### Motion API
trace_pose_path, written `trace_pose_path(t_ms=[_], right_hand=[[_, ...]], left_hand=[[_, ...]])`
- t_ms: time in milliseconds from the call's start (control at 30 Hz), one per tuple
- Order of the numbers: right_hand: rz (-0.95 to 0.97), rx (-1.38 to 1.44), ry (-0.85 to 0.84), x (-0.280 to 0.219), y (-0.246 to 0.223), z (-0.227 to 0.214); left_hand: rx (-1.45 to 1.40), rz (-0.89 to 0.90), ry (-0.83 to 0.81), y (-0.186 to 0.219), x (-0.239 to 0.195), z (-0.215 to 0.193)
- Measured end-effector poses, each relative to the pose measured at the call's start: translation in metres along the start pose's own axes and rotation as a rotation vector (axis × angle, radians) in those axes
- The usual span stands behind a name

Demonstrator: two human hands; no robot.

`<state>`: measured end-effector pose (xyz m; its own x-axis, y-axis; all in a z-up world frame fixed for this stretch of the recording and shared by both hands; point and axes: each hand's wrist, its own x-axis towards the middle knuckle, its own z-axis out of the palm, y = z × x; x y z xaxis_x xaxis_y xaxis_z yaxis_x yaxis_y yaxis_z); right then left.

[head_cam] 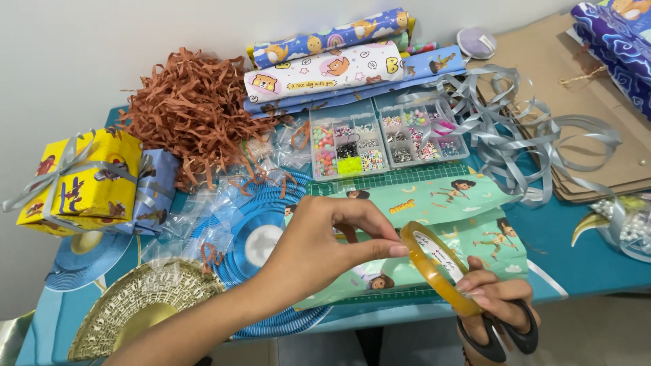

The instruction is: Wrapping a small cardboard box with decorative paper using tape and scissors

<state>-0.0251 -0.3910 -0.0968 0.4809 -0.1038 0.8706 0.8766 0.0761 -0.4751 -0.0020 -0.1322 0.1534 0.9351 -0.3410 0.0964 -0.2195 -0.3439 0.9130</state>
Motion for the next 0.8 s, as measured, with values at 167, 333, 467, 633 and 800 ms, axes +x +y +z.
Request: trace_pose_path(t_ms=[167, 333, 467, 633, 800], right_hand=[[-0.080, -0.058, 0.050, 0.004, 0.011, 0.001], [-0.209, -0.081, 0.081, 0.023, 0.022, 0.011], [-0.108, -0.141, 0.104, 0.015, 0.011, 0.015], [0.174, -0.103, 0.078, 0.018, -0.017, 0.011], [0.254, -0.158, 0.003, 0.026, -0.046, 0.012]], left_hand=[[-0.055, 0.049, 0.026, 0.013, 0.004, 0.008], [-0.049, 0.190, 0.074, 0.023, 0.010, 0.015], [-0.043, 0.209, 0.048, 0.032, 0.015, 0.017], [0.009, 0.197, 0.046, 0.034, 0.023, 0.014], [-0.050, 0.215, 0.035, 0.029, 0.029, 0.004]])
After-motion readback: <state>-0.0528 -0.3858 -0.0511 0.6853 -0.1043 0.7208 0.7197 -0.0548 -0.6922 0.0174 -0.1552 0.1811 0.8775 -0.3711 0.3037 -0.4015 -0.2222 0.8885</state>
